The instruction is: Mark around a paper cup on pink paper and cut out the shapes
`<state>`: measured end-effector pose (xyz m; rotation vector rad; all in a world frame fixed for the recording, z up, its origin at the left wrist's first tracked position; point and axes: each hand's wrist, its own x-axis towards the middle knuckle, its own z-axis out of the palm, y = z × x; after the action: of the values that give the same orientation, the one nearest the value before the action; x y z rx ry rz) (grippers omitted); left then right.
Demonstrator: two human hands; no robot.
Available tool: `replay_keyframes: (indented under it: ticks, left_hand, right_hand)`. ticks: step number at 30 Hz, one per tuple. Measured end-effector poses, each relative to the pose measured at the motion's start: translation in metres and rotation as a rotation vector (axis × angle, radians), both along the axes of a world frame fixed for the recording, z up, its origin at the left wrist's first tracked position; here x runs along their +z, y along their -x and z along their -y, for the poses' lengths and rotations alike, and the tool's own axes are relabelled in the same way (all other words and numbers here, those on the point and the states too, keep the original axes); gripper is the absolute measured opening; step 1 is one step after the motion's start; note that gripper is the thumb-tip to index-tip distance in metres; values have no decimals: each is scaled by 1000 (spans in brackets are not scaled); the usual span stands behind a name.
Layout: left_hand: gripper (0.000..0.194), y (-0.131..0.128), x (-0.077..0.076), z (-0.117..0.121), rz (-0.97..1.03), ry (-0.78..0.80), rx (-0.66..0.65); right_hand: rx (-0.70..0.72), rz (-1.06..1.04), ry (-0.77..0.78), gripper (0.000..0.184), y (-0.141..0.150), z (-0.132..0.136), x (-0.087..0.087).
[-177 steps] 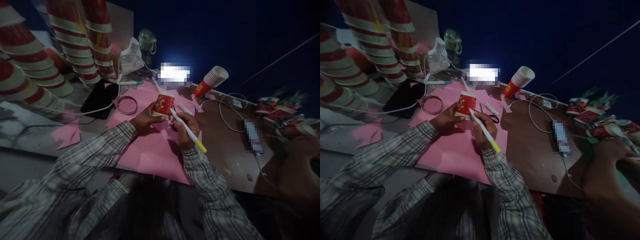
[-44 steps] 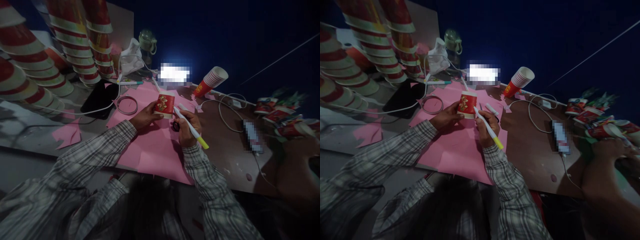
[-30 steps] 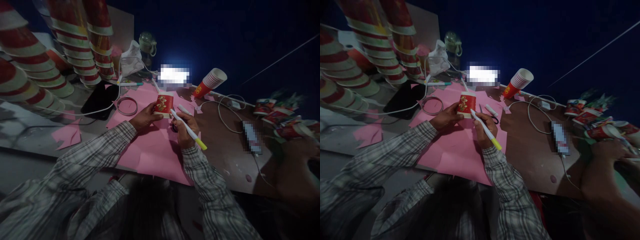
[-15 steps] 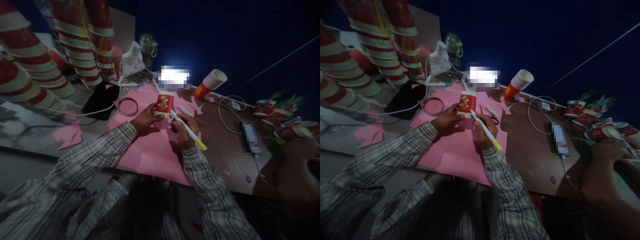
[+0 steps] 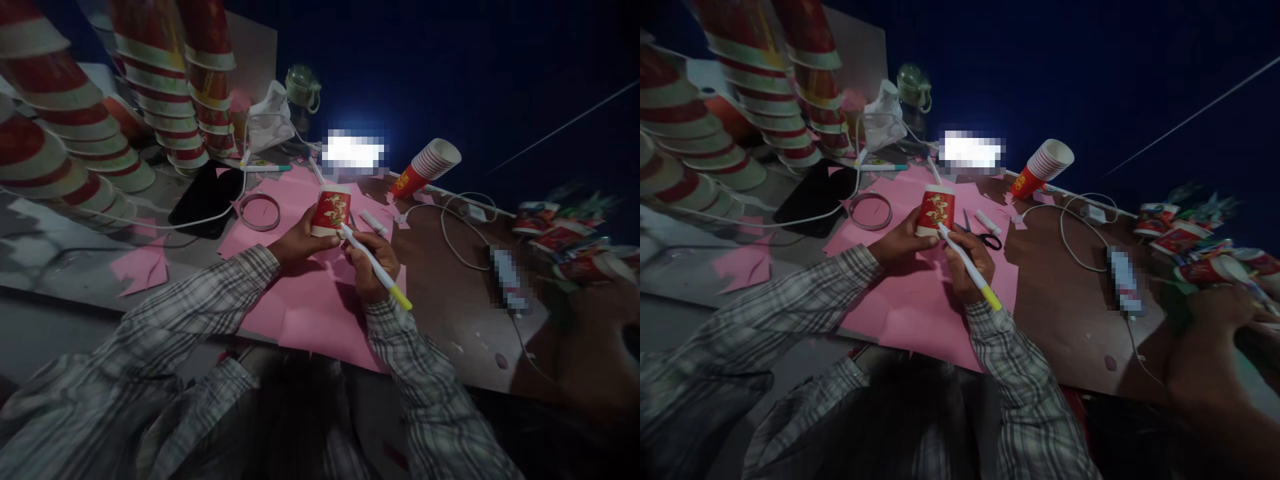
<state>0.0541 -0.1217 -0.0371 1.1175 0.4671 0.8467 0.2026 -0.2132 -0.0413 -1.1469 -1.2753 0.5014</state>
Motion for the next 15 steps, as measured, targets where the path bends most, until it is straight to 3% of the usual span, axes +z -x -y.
replay_keyframes:
  ticks: [3, 8, 15]
  left_hand:
    - [75, 1, 3, 1, 3, -39, -5]
    - [76, 2, 4, 2, 8, 42, -45]
    - [83, 2, 1, -3, -1, -42, -15]
  right_hand:
    - [-56, -61, -66, 30, -2, -5, -3]
    - [-53, -104, -131, 36, -8, -17, -11]
    - [-54, -160, -57, 34, -6, -11, -5]
